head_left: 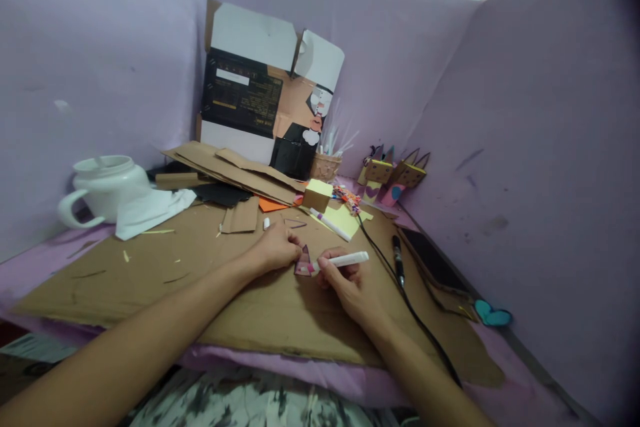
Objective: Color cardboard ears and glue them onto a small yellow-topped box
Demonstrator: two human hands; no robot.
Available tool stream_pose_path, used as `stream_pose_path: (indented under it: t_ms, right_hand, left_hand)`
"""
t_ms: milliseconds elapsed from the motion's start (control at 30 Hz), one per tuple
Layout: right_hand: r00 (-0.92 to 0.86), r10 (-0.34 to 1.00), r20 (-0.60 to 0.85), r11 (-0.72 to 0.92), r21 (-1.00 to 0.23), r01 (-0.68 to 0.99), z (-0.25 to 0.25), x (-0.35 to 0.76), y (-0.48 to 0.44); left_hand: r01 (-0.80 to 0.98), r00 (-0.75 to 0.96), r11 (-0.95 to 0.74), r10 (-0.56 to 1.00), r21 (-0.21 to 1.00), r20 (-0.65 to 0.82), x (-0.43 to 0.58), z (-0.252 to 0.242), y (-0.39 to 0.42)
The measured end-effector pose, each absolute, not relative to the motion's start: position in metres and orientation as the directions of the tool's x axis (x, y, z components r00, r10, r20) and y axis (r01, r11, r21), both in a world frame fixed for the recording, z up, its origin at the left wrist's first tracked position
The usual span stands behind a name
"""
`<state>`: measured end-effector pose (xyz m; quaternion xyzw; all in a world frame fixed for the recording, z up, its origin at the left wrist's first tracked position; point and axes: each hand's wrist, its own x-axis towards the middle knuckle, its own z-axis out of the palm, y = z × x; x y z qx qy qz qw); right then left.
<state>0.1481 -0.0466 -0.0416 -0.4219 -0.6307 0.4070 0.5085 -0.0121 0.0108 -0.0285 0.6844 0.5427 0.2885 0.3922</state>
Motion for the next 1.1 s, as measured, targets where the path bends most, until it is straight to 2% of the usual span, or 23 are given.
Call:
stream_pose_path:
  t_ms: [100, 267, 467, 667, 800, 1100]
  right_hand:
    - [-0.087, 0.952, 0.295, 0.304, -0.944, 0.128, -0.0437, 0.1487, -0.0447]
    - [-0.12, 0.946, 0.3, 0.318, -0.93, 0.184, -0.0453, 0.1492, -0.0438]
    - [-0.086, 0.96, 0.266, 0.276, -0.951, 0.14, -0.0419, 0.1485, -0.0462]
    - [-0.147, 0.951, 0.272, 0.295, -0.941, 0.166, -0.0427, 0.1495, -0.0462]
    - [-0.098, 0.952, 0.289, 0.3, -0.945, 0.128, -0.0422, 0.1495, -0.0461]
    - [-0.091, 0.95, 0.298, 0.31, -0.933, 0.181, -0.0418, 0.1492, -0.0453]
  left_hand:
    - [0.501, 0.272, -0.104, 0.961, 0.859, -0.042, -0.0118, -0.0272, 0.0095]
    - [0.525, 0.242, -0.091, 0.969, 0.846, -0.046, -0.0117, -0.0264, 0.0091]
    - [0.529, 0.237, -0.094, 0.971, 0.843, -0.04, -0.0114, -0.0257, 0.0091]
    - [0.532, 0.223, -0.083, 0.974, 0.842, -0.044, -0.0118, -0.0272, 0.0098]
    - [0.526, 0.238, -0.093, 0.97, 0.845, -0.041, -0.0115, -0.027, 0.0096]
    - [0.524, 0.225, -0.068, 0.972, 0.849, -0.062, -0.0102, -0.0212, 0.0066]
